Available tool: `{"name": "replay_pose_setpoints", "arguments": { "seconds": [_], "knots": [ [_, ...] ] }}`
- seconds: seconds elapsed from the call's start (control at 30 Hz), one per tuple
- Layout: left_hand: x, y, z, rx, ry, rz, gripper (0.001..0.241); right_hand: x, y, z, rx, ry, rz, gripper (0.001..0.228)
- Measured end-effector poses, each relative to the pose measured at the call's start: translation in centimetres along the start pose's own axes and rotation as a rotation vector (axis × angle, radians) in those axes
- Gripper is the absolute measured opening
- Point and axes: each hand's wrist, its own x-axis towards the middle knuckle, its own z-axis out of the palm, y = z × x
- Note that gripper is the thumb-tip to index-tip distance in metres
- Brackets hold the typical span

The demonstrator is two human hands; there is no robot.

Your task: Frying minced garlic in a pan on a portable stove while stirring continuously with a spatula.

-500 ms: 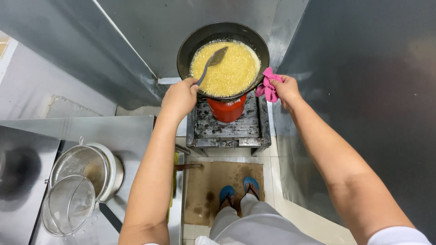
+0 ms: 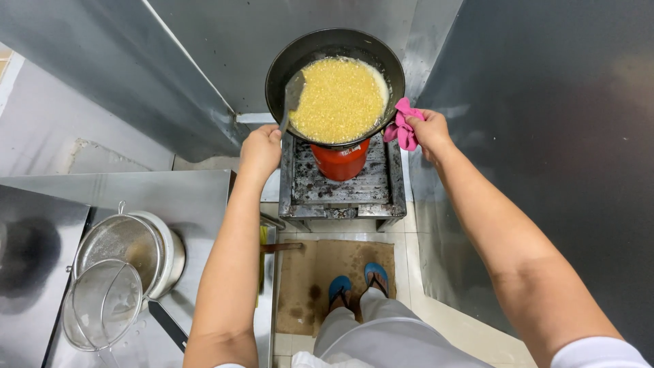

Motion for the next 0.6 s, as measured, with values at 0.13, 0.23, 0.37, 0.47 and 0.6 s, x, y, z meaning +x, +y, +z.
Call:
{"name": "replay_pose_setpoints", "arguments": {
  "seconds": [0.13,0.23,0.37,0.47,0.6],
  "knots": [
    [-3.0,1.5,0.5,-0.268,-0.022,-0.116,0.038,0.1,0.3,0.0,0.002,-0.008,0.003,0.029],
    [-3.9,2.0,0.3,-0.502,-0.082,-0.234,0.036,-0.5,-0.4,0.0,-0.002,-0.002,0.000,0.029],
    [-5.8,3.7,-0.9,-0.649,-0.114,-0.273,0.035,-0.3,-0.2,-0.1,0.013,0.000,0.007,0.029],
    [-6.6,4.2,-1.5,-0.677,-0.137,-0.271,0.036,-0.2,-0.1,-0.1,0.017,-0.005,0.015,0.029],
    [-9.2,7.0,-3.6,-0.670,-0.127,-0.261,0.035,-0.7,-0.6,0.0,0.018,-0.007,0.022,0.029]
  ]
}}
